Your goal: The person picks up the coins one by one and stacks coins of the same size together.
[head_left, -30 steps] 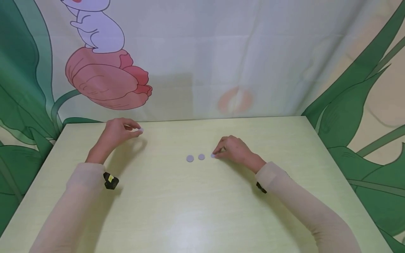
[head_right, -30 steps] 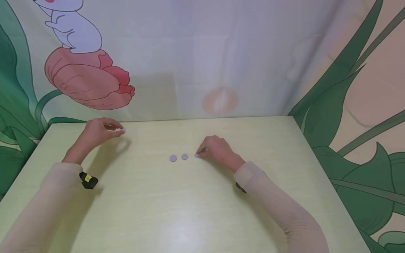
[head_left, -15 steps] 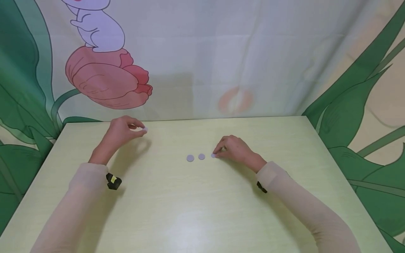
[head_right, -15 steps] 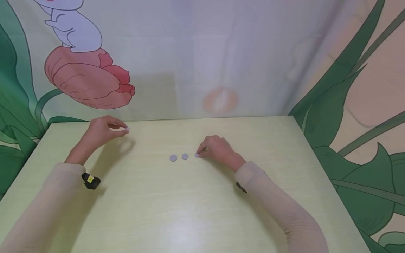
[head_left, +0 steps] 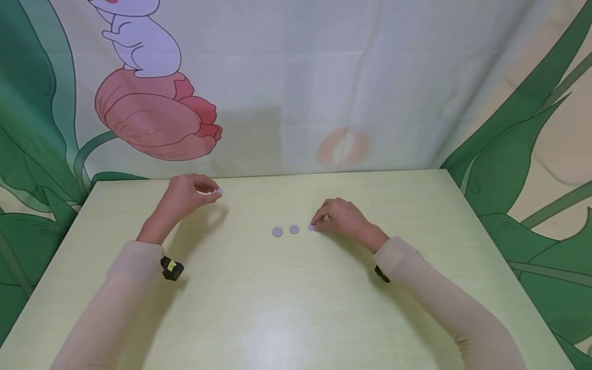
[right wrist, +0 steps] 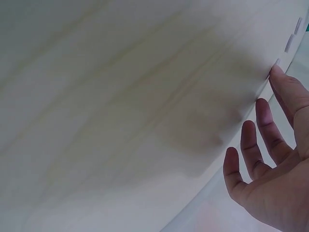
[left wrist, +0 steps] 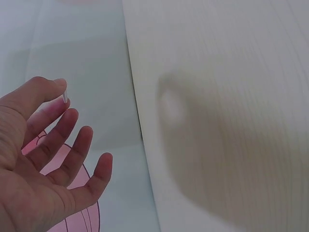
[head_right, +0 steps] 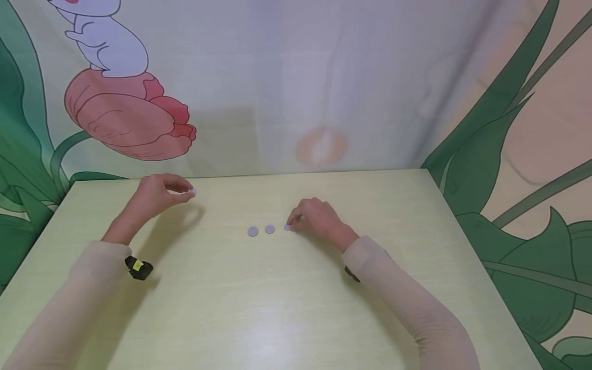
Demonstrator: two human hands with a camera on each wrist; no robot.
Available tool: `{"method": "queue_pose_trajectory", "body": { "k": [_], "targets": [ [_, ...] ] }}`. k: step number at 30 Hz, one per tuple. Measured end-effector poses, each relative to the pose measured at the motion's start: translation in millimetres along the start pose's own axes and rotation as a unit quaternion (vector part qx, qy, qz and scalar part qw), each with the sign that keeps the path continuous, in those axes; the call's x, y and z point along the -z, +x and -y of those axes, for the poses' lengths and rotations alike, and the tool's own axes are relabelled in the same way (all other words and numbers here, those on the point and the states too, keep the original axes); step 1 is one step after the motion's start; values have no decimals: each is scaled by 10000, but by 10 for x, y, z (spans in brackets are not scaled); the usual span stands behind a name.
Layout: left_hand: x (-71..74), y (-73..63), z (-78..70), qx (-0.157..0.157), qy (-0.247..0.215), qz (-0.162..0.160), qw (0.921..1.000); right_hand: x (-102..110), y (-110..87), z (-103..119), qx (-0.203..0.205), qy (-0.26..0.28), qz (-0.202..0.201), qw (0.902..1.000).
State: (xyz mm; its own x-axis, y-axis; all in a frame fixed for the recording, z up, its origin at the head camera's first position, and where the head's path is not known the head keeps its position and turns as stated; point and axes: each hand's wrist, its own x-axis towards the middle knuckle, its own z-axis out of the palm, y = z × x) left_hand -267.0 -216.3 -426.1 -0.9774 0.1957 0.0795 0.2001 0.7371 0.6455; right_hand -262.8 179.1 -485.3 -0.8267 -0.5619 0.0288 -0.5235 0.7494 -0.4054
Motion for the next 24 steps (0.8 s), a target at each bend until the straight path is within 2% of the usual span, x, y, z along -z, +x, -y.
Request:
{"method": "queue_pose_trajectory", "body": {
  "k": [10, 16, 24],
  "targets": [
    [-26, 16, -56, -72, 63, -40, 9999, -5, 3, 2, -49, -107, 9, 9999],
    [-26, 11, -50, 2, 16, 71, 10000, 6, 10, 7, -44, -123, -31, 9999],
    [-36, -9, -78, 115, -80, 120, 9998, 11, 6, 47, -238, -128, 99, 9996]
  ]
}}
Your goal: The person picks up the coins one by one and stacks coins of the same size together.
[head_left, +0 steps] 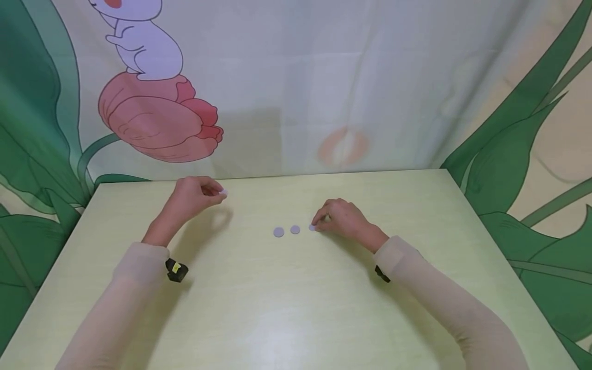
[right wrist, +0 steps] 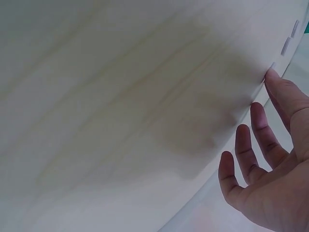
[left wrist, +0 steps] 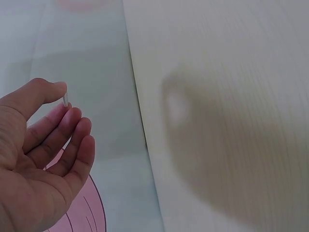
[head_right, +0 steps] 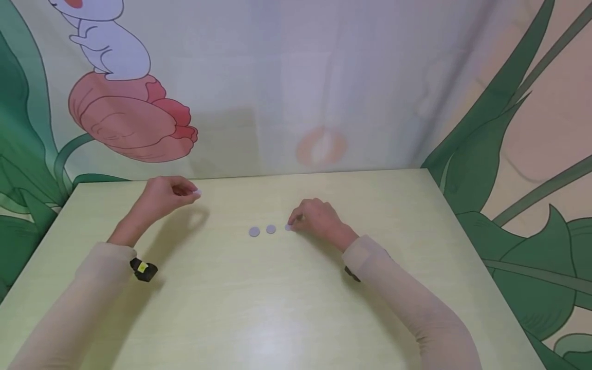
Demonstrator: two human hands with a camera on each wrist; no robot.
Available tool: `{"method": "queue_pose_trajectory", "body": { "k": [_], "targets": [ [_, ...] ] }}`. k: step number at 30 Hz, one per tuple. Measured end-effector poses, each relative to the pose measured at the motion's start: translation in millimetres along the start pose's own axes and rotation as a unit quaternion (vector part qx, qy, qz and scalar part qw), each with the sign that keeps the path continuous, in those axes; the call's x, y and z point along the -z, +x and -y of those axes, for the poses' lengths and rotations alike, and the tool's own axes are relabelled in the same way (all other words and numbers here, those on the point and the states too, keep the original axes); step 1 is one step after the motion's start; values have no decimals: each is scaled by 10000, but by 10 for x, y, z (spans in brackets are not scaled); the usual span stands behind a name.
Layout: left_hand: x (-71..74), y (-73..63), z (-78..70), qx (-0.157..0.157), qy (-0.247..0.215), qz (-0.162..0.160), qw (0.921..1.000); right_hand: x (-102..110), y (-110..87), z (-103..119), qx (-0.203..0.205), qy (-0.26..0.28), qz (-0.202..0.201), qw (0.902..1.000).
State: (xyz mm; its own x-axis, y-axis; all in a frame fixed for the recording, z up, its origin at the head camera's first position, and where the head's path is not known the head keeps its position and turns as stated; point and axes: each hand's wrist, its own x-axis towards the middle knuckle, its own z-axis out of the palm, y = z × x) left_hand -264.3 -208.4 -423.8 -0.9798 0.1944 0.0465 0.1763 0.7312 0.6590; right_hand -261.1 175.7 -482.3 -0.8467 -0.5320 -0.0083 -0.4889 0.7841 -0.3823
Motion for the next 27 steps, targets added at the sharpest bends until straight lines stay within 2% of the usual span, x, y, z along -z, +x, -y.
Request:
{"method": "queue_pose_trajectory", "body": {
  "k": [6, 11, 17, 27],
  "targets": [
    [-25, -2, -48, -24, -64, 94, 9999, -3, -13, 1, -30, 18, -24, 10000],
    [-84, 20, -74, -246, -2, 37, 9997, -11, -21, 1, -35, -14, -77, 10000],
    [-176, 59, -143, -509, -139, -54, 9986, -15, -34, 16, -78, -30, -224, 9997],
    [-317, 76, -244, -673, -183, -38, 9976, -10, -45, 35, -122, 76, -221, 9997]
  ]
}}
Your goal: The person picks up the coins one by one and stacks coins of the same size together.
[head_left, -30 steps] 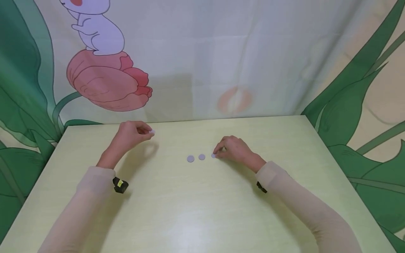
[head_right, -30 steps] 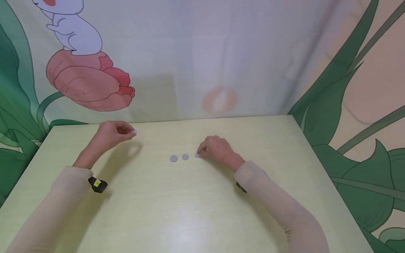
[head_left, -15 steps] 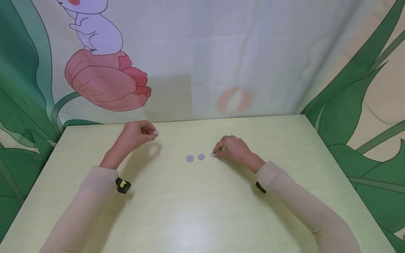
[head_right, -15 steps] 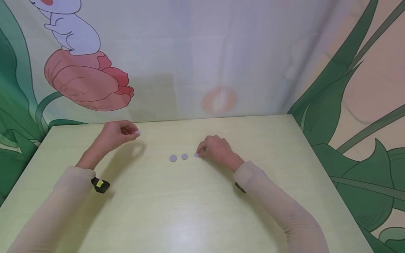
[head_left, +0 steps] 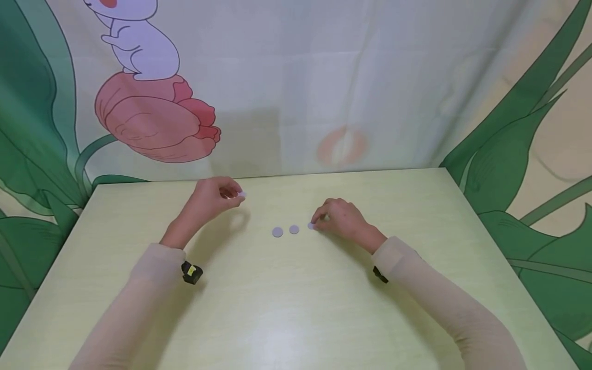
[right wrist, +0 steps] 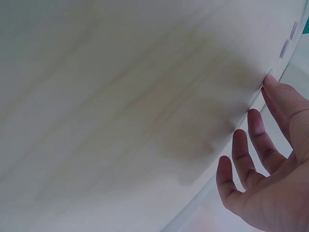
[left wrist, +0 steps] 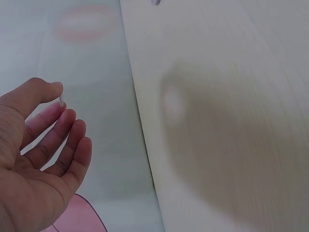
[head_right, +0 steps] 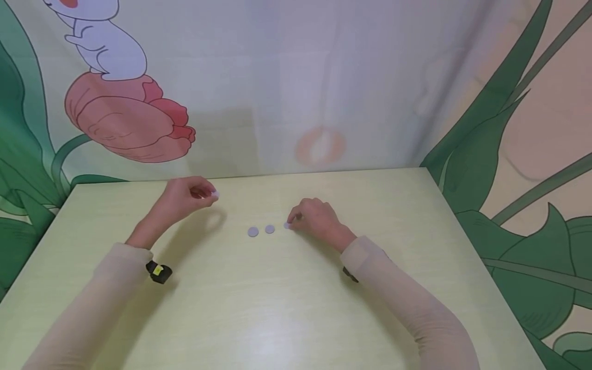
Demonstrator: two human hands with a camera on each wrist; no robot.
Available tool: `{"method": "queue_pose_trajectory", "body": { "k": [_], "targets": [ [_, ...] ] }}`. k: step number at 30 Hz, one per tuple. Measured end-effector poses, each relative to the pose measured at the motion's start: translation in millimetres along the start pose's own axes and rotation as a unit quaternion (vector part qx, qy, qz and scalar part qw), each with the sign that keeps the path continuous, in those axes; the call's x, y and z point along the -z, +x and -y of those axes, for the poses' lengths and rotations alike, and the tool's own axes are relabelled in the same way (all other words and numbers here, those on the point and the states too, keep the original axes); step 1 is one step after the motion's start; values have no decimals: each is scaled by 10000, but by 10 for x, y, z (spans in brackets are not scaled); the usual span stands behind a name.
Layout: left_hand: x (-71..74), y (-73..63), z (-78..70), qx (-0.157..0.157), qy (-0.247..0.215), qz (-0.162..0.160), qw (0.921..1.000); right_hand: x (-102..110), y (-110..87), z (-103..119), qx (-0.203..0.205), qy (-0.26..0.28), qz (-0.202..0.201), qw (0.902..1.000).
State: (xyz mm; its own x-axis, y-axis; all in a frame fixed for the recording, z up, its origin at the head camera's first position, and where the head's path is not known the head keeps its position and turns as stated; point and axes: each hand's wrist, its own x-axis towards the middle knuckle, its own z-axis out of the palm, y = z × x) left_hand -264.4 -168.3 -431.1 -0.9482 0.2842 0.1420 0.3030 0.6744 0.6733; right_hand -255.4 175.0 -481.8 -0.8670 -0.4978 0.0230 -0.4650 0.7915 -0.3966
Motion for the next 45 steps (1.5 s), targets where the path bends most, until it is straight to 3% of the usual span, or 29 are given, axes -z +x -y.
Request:
{"method": "queue_pose_trajectory", "body": {
  "k": [45],
  "targets": [
    [-227, 50, -331, -357, -396, 76, 9985, 2, 54, -25, 33, -343, 203, 9992]
  ]
}}
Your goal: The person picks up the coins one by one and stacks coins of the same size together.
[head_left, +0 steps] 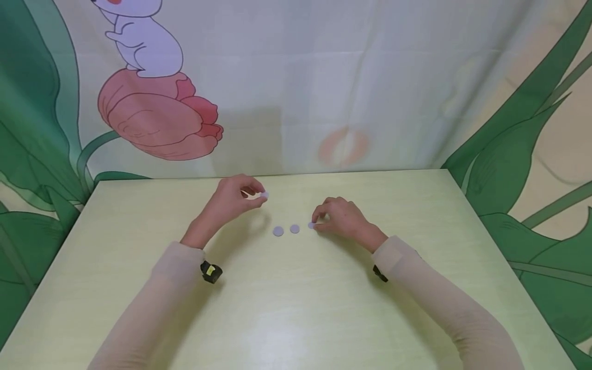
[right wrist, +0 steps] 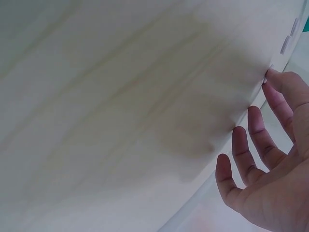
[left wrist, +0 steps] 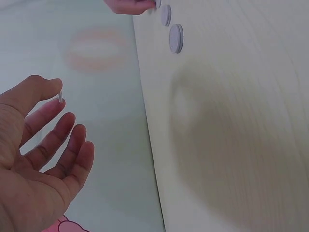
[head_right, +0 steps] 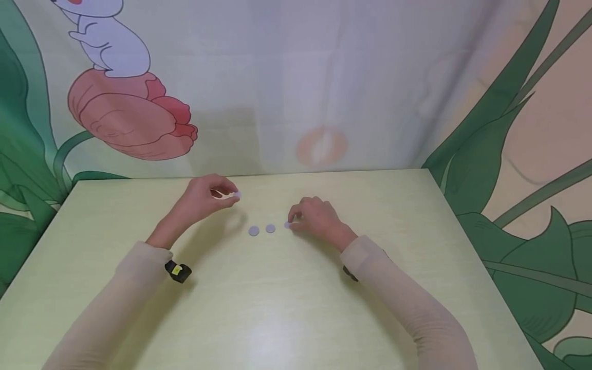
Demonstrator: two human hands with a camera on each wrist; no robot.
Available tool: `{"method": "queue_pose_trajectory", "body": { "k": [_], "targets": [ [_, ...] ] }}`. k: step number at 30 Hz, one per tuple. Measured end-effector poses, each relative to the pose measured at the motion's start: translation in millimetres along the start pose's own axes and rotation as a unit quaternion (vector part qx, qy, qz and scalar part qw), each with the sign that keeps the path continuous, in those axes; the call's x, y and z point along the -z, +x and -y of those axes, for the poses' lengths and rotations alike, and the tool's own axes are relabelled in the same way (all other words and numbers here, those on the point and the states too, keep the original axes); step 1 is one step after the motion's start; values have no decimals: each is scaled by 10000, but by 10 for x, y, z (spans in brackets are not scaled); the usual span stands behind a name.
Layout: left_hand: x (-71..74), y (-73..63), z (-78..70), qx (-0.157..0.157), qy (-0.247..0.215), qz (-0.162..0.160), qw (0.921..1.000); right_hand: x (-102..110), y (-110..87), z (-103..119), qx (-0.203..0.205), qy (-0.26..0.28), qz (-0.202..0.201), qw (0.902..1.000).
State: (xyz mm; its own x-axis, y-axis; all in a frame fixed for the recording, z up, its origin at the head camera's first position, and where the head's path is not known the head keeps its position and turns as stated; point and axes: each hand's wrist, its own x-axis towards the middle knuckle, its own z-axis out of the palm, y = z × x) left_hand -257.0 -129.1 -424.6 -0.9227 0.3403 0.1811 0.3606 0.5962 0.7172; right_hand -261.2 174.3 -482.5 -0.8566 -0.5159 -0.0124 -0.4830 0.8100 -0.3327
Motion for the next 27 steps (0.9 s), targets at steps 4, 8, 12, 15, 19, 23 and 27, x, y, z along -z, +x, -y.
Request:
{"method": "queue_pose_trajectory", "body": {
  "k": [4, 8, 12, 15, 19, 23, 27],
  "targets": [
    [-25, 14, -21, -53, 14, 18, 10000, 0, 4, -17, 19, 33, -47, 10000],
    [-52, 22, -24, -11, 42, 23, 10000, -6, 11, -22, 84, 50, -70, 9999],
    [-91, 36, -38, -7, 15, 104, 9999, -7, 6, -20, 61, 78, -29, 9999],
    [-127, 50, -52, -33, 28, 149, 9999, -8, 3, -24, 16, 79, -7, 10000],
    [-166, 74, -64, -110, 71, 142, 9998, -21, 11, -33, 56, 74, -33, 10000],
    [-200, 88, -79, -195, -45, 163, 9997, -27, 12, -38, 70, 76, -62, 9999],
    [-249, 106, -86, -238, -119, 183, 9995, -20, -8, -36, 42, 63, -56, 10000]
  ]
}}
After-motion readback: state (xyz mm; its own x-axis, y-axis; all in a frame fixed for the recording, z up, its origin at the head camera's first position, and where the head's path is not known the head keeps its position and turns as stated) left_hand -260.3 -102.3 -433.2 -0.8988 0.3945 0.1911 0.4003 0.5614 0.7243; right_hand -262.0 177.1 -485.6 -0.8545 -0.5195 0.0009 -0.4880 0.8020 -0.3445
